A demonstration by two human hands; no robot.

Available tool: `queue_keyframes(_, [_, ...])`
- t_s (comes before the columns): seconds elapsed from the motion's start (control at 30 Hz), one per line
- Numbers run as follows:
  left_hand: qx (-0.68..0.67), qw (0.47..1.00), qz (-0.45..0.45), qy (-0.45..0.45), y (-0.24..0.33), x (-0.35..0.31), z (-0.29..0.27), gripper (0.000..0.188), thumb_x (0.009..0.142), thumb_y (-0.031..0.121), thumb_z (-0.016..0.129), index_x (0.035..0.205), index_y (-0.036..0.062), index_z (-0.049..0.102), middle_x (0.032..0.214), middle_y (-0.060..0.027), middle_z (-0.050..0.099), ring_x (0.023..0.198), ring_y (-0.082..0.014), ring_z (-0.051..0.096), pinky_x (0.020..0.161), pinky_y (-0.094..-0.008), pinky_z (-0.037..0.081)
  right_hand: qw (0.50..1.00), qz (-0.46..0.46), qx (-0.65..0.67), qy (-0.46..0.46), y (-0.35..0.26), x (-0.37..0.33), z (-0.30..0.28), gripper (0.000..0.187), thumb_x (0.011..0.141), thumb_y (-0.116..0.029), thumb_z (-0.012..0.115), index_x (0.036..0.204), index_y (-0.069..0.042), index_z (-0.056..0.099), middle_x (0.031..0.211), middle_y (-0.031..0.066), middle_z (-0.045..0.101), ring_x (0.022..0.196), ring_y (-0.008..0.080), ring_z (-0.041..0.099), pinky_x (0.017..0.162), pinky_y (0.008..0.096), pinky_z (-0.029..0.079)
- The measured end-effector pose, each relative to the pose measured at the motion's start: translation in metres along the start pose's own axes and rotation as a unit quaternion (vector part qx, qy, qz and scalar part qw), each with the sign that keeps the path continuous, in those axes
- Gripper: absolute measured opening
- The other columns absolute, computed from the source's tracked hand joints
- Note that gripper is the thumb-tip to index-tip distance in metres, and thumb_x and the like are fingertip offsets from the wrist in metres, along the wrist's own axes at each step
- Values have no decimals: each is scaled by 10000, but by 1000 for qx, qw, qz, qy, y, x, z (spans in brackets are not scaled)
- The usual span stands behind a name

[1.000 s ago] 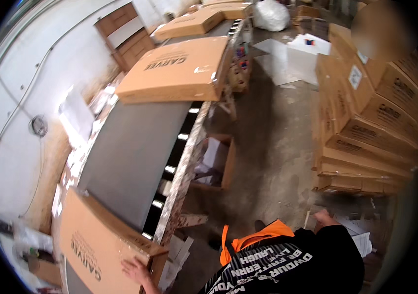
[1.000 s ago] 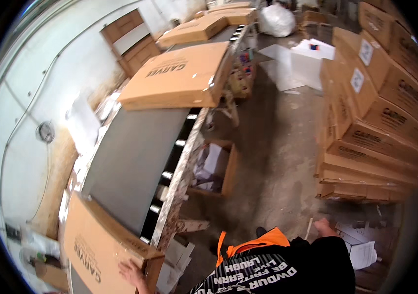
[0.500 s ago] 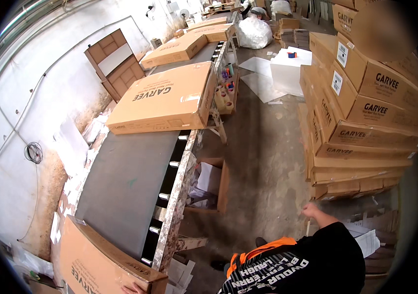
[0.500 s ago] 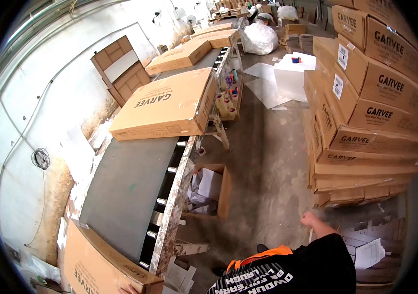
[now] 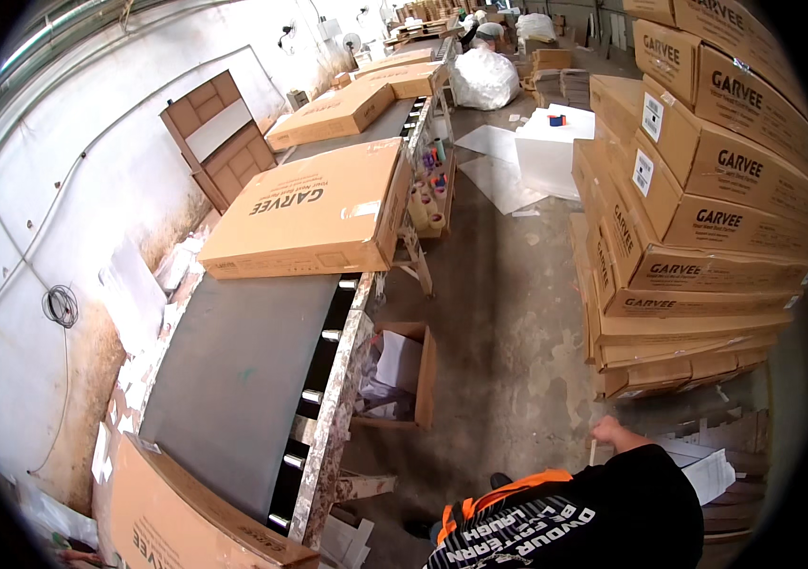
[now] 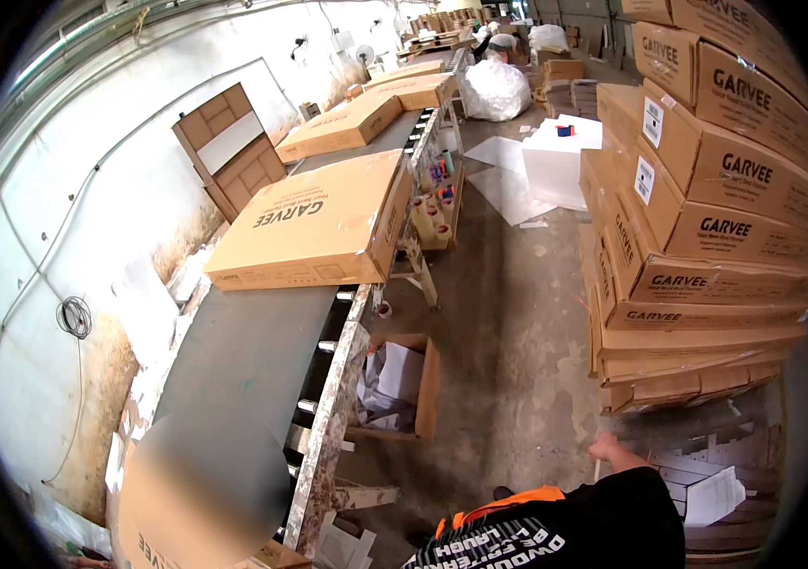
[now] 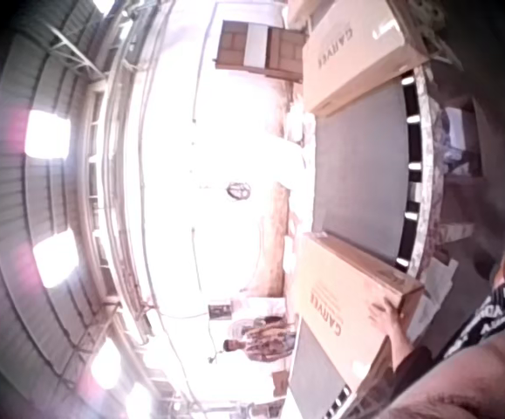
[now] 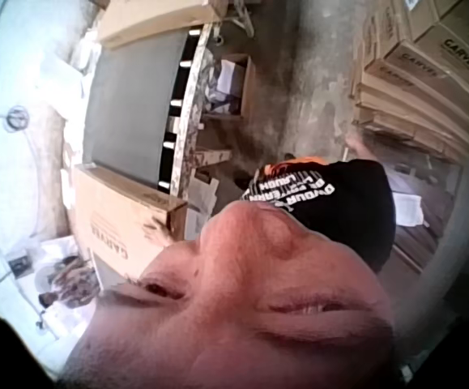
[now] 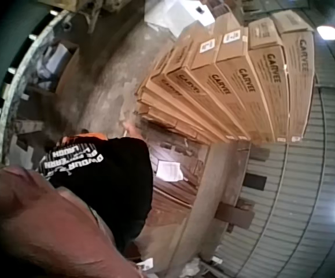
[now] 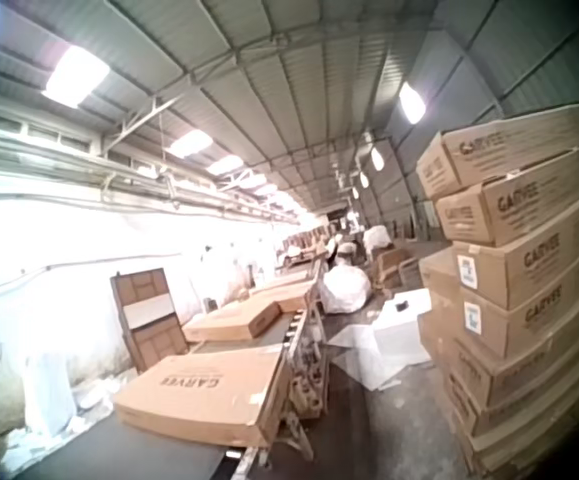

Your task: The person picks up large cardboard boxes from the floor and places them onto a motorized conveyor belt in a warehouse.

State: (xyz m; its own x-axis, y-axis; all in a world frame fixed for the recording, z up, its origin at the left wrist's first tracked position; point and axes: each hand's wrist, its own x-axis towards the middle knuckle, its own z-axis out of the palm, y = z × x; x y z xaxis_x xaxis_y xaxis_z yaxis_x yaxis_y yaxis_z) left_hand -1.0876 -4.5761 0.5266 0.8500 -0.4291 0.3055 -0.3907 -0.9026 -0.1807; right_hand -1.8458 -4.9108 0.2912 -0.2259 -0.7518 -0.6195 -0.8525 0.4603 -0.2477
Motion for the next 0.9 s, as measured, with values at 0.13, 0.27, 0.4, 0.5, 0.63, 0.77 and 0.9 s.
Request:
queue_keyframes(0.13, [-31, 999, -35, -20, 23, -1, -33, 651, 922, 539, 335, 1371, 68, 338, 1354, -148, 417, 1165, -426, 425, 981, -523, 333, 996, -10, -76, -52, -14, -8, -7, 430, 673, -352, 669, 986, -56, 669, 1045, 167, 629, 980, 322, 591, 835, 389, 467])
queue_keyframes(0.27, [18, 1000, -4, 15, -2, -13, -20, 676, 907, 559, 356, 1369, 65, 345, 1361, -147, 408, 1163, -421, 429, 977, -516, 340, 993, 60, -37, -93, -81, -54, -56, 480, 667, -426, 698, 984, -67, 676, 1029, 147, 641, 988, 309, 592, 826, 379, 471])
queue_keyframes(0.4, [-49, 997, -42, -36, 30, -8, -54, 707, 898, 579, 348, 1362, 45, 356, 1373, -153, 392, 1192, -413, 408, 994, -499, 323, 996, 61, -37, 45, -39, -12, -22, 470, 655, -482, 694, 844, -51, 700, 911, 146, 662, 891, 315, 616, 786, 391, 486])
queue_keyframes(0.5, [-50, 997, -44, -37, 28, -11, -52, 712, 900, 578, 343, 1359, 35, 358, 1373, -158, 391, 1199, -409, 403, 1001, -492, 319, 991, -31, -113, 58, -35, 10, -18, 453, 664, -472, 682, 855, -61, 701, 918, 143, 663, 881, 317, 615, 782, 385, 488])
queue_keyframes(0.63, [-51, 994, -64, -71, 20, -16, -64, 711, 904, 569, 339, 1363, 26, 347, 1382, -181, 371, 1213, -404, 389, 1009, -471, 319, 984, -124, -125, -7, -43, 30, -9, 429, 713, -482, 619, 867, -91, 704, 933, 141, 658, 869, 320, 612, 771, 385, 491])
queue_keyframes(0.77, [-170, 962, -104, -186, -17, 18, -38, 646, 813, 630, 457, 1093, 47, 461, 1088, -146, 486, 991, -304, 475, 866, -505, 356, 914, -311, -258, -40, -14, 74, 19, 280, 740, -351, 568, 824, -121, 704, 879, 120, 659, 853, 310, 616, 736, 411, 482])
queue_keyframes(0.9, [-154, 901, -259, -312, 53, 67, -66, 840, 749, 719, 466, 1167, -5, 548, 1160, -191, 571, 1109, -310, 523, 919, -460, 383, 964, -44, 238, -108, 14, 78, 30, 187, 728, -92, 631, 909, -110, 586, 682, 78, 569, 547, 234, 543, 444, 368, 409])
